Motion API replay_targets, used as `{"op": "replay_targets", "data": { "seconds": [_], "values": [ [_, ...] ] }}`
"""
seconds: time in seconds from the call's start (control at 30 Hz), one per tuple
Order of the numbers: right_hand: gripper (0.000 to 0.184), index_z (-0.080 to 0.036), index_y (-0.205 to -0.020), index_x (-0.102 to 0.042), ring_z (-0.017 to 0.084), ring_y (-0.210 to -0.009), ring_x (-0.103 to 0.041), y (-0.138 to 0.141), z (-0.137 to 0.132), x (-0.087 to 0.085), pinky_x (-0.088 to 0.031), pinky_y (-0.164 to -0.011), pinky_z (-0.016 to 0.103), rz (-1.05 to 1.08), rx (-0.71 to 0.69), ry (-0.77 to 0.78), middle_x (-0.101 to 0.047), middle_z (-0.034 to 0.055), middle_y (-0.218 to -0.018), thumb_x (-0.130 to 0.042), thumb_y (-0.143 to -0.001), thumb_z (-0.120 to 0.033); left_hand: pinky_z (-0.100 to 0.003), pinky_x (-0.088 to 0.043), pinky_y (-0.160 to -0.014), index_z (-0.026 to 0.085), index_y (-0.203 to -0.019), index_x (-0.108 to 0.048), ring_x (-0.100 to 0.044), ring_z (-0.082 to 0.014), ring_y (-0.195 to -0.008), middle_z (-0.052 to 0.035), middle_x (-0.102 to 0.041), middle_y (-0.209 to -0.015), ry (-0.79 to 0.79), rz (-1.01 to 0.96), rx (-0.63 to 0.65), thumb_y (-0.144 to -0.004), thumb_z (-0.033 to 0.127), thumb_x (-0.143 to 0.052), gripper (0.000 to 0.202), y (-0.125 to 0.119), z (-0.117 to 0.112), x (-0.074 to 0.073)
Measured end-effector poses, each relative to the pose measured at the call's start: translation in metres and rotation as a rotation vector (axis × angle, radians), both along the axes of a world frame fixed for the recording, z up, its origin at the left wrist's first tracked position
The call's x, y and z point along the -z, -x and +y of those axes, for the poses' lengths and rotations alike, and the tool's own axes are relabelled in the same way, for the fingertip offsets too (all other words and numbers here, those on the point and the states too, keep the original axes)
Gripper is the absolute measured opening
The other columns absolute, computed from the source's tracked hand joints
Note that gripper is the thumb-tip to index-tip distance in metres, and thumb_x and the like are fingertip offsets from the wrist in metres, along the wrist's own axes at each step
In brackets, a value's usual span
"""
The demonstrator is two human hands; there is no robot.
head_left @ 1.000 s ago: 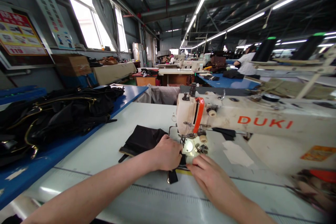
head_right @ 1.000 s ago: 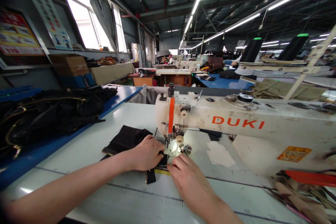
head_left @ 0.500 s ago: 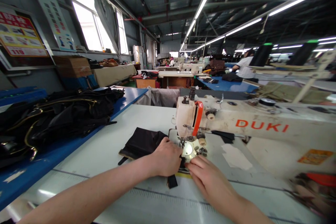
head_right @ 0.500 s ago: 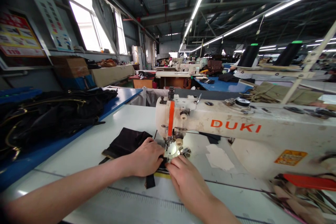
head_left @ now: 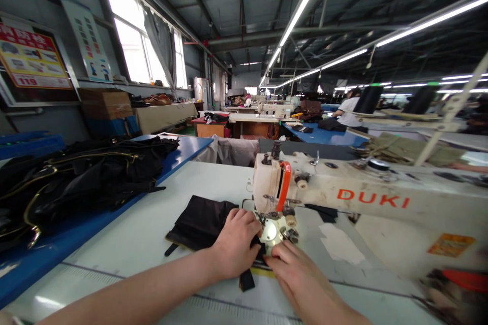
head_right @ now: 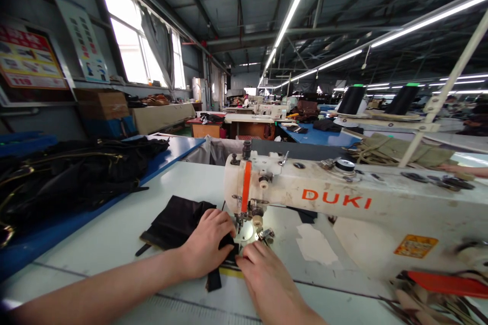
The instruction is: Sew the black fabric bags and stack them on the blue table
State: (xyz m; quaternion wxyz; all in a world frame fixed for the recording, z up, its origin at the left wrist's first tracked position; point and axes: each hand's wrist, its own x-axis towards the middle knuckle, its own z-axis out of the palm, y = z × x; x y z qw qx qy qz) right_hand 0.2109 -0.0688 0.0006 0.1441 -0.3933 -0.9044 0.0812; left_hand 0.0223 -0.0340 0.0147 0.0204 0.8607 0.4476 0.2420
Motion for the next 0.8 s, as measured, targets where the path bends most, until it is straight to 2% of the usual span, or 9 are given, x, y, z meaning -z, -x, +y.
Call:
{"op": "replay_targets", "data": {
  "seconds": [0.07,0.17,0.27,0.33,0.43,0.57,0.67,0.8],
  "values": [
    [0.022,-0.019,-0.096,-0.062,0.023,-0.093,-0.049,0.0,0.0,0.0,-0.045,-0.081,0.036,-0.005,0.0,0.006,-0.056,0.0057,-0.094,-0.048,-0.086,-0.005,-0.037,-0.034,-0.088,0.019,-0.076,-0.059,-0.05,-0.0207,-0.091,-0.0017,-0.058,-0.087,-0.045,0.004,0.027,-0.076,0.02,-0.066,0.007,0.001,-0.001,0.004],
    [0.021,-0.019,-0.094,-0.062,0.023,-0.093,-0.049,0.001,-0.001,-0.002,-0.045,-0.08,0.036,-0.015,0.003,0.017,-0.056,0.0056,-0.094,-0.048,-0.086,-0.005,-0.036,-0.036,-0.085,0.019,-0.072,-0.061,-0.05,-0.0195,-0.087,-0.001,-0.059,-0.08,-0.081,0.066,0.109,-0.083,0.022,-0.062,0.012,0.002,0.0,0.007],
    [0.019,-0.018,-0.092,-0.061,0.023,-0.092,-0.049,0.0,-0.001,-0.002,-0.045,-0.079,0.036,-0.017,0.004,0.014,-0.056,0.0054,-0.094,-0.048,-0.086,-0.005,-0.033,-0.039,-0.081,0.018,-0.074,-0.063,-0.052,-0.0186,-0.084,-0.0016,-0.061,-0.077,-0.054,0.104,0.178,-0.089,0.022,-0.055,0.018,0.005,-0.001,0.006],
    [0.019,-0.019,-0.093,-0.061,0.023,-0.092,-0.049,0.0,-0.001,-0.002,-0.045,-0.079,0.036,-0.017,0.003,0.014,-0.056,0.0051,-0.094,-0.048,-0.086,-0.005,-0.034,-0.039,-0.084,0.018,-0.079,-0.065,-0.052,-0.019,-0.086,-0.0026,-0.062,-0.081,-0.019,0.094,0.216,-0.091,0.022,-0.052,0.018,0.01,-0.005,0.003],
    [0.019,-0.019,-0.094,-0.061,0.022,-0.093,-0.049,-0.001,0.0,-0.002,-0.044,-0.08,0.035,-0.011,-0.011,0.017,-0.056,0.0048,-0.094,-0.048,-0.087,-0.006,-0.037,-0.038,-0.094,0.019,-0.094,-0.066,-0.053,-0.0209,-0.096,-0.004,-0.064,-0.093,0.054,0.057,0.273,-0.088,0.025,-0.057,0.013,0.019,-0.012,-0.003],
    [0.02,-0.019,-0.094,-0.061,0.021,-0.093,-0.049,-0.002,0.0,-0.003,-0.043,-0.081,0.034,0.016,-0.015,0.021,-0.056,0.0042,-0.095,-0.047,-0.088,-0.006,-0.039,-0.034,-0.103,0.019,-0.107,-0.064,-0.051,-0.0228,-0.107,-0.0052,-0.063,-0.107,0.119,0.021,0.316,-0.083,0.025,-0.062,0.024,0.026,-0.02,-0.004],
    [0.02,-0.019,-0.096,-0.062,0.02,-0.093,-0.049,-0.002,-0.003,-0.005,-0.043,-0.081,0.032,0.018,0.006,0.006,-0.056,0.004,-0.094,-0.048,-0.088,-0.007,-0.038,-0.037,-0.101,0.02,-0.107,-0.065,-0.051,-0.023,-0.107,-0.0056,-0.063,-0.108,0.149,-0.028,0.315,-0.081,0.02,-0.062,0.026,0.025,-0.022,-0.002],
    [0.017,-0.019,-0.095,-0.062,0.019,-0.094,-0.049,-0.003,-0.006,-0.01,-0.042,-0.085,0.03,-0.007,-0.031,-0.049,-0.057,0.0034,-0.093,-0.05,-0.088,-0.009,-0.038,-0.043,-0.096,0.022,-0.108,-0.066,-0.054,-0.0222,-0.104,-0.0054,-0.063,-0.108,0.198,-0.11,0.248,-0.077,0.01,-0.055,0.035,0.021,-0.02,0.002]
  ]
}}
